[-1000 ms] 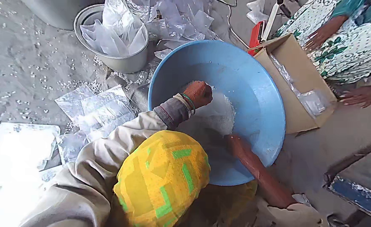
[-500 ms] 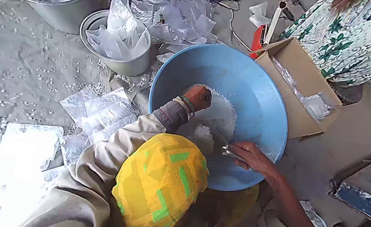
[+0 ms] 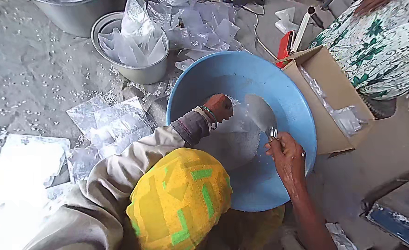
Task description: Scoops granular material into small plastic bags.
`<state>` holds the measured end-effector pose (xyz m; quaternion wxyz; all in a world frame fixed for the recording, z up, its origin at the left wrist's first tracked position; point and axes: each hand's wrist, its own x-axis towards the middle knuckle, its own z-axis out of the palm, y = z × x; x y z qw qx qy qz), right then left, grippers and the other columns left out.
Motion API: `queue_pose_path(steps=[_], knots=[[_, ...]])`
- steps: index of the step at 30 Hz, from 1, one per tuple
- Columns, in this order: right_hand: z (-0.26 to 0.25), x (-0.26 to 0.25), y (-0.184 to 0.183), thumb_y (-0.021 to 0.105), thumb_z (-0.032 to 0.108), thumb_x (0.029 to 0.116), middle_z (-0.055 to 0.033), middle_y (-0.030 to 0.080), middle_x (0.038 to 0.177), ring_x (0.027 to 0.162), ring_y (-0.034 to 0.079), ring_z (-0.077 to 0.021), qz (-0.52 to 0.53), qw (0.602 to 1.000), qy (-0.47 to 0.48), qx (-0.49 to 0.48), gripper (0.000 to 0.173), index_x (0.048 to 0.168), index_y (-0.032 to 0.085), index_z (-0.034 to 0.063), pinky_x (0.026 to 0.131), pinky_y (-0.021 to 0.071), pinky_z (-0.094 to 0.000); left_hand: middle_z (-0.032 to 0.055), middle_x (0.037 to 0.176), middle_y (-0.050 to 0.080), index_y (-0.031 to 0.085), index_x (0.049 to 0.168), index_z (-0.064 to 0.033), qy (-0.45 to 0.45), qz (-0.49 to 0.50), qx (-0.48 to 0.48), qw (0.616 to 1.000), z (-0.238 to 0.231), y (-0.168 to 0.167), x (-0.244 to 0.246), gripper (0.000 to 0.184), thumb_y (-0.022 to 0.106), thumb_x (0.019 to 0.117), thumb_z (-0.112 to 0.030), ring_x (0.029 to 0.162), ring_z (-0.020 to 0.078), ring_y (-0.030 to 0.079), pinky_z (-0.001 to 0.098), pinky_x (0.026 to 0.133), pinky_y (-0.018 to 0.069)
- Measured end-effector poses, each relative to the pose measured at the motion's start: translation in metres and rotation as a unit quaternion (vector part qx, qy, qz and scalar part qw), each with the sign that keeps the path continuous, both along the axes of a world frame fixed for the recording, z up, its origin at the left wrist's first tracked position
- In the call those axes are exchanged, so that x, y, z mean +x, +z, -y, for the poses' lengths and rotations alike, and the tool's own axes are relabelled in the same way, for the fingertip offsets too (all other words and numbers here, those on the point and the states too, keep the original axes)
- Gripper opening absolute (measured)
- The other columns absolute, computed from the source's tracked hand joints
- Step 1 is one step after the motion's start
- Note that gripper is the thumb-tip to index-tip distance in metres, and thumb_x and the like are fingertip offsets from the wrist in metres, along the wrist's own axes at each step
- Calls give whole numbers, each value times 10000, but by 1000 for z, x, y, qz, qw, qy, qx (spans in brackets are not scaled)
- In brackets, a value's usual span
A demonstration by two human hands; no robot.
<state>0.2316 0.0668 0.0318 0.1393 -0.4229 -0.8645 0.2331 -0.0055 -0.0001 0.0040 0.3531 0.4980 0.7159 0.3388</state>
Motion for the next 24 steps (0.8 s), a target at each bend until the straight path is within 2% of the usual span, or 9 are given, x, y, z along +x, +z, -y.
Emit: queue_pose_path(steps=[4, 8, 10, 12, 14, 16, 19, 22, 24], knots=[[-9, 10, 2, 432, 107, 1088, -226, 701, 982, 832, 708, -308, 4, 997, -41, 60, 294, 1229, 582, -103, 765, 553, -479, 276, 1001, 702, 680, 1103, 130, -7, -55, -3, 998, -2, -2, -1, 265, 532, 1046, -82, 902, 370, 695, 535, 879, 531], [-21, 12, 14, 425, 141, 1104, -295, 686, 1096, 1044, 679, -445, 214, 971, -91, 54, 316, 1252, 595, -81, 906, 477, -616, 283, 1029, 699, 679, 1102, 124, 0, -87, -17, 996, -3, -2, -2, 266, 523, 1039, -82, 975, 407, 688, 589, 913, 505], [-26, 5, 11, 427, 136, 1100, -343, 641, 1223, 1179, 618, -498, 349, 936, -51, 10, 351, 1324, 575, -91, 985, 439, -646, 282, 1023, 699, 681, 1093, 122, -7, -92, -17, 996, -3, -1, -2, 266, 525, 1039, -88, 968, 407, 688, 587, 904, 505], [-28, -3, -5, 434, 107, 1087, -359, 592, 1317, 1260, 566, -515, 446, 894, 36, -31, 370, 1367, 543, -107, 1033, 415, -645, 287, 1001, 693, 681, 1065, 125, -10, -92, -7, 996, -3, -1, -2, 267, 536, 1036, -98, 952, 417, 683, 597, 889, 501], [-22, -6, -34, 472, 93, 1062, -346, 581, 1339, 1260, 569, -505, 474, 870, 119, -64, 356, 1347, 551, -106, 1019, 439, -633, 286, 998, 693, 687, 1060, 119, -9, -88, -7, 996, -2, 1, -1, 271, 551, 1037, -114, 963, 419, 680, 603, 896, 496], [-16, -10, -57, 505, 85, 1048, -333, 555, 1378, 1303, 542, -470, 461, 863, 176, -111, 363, 1344, 551, -121, 1070, 419, -587, 287, 993, 692, 687, 1042, 120, -9, -90, -5, 996, -1, 1, -3, 272, 558, 1035, -119, 973, 427, 674, 610, 900, 488], [-20, -14, -65, 553, 154, 1039, -324, 610, 1257, 1212, 591, -454, 454, 854, 211, -140, 325, 1194, 621, -123, 1003, 449, -592, 288, 999, 689, 683, 1033, 125, -17, -101, -8, 995, -2, 1, -3, 273, 556, 1033, -117, 985, 426, 673, 606, 907, 486], [-25, -12, -62, 559, 192, 1048, -311, 630, 1163, 1131, 614, -445, 441, 856, 213, -167, 324, 1115, 640, -115, 954, 458, -597, 291, 996, 690, 682, 1011, 130, -26, -115, 3, 993, -3, 0, -4, 258, 559, 1024, -96, 994, 436, 670, 609, 902, 485], [-28, -7, -60, 557, 188, 1054, -267, 647, 1026, 966, 631, -376, 410, 866, 209, -198, 311, 1053, 655, -107, 876, 473, -551, 295, 981, 685, 677, 977, 133, -30, -126, 11, 991, -2, -1, -4, 244, 555, 1013, -75, 990, 442, 664, 608, 889, 478]])
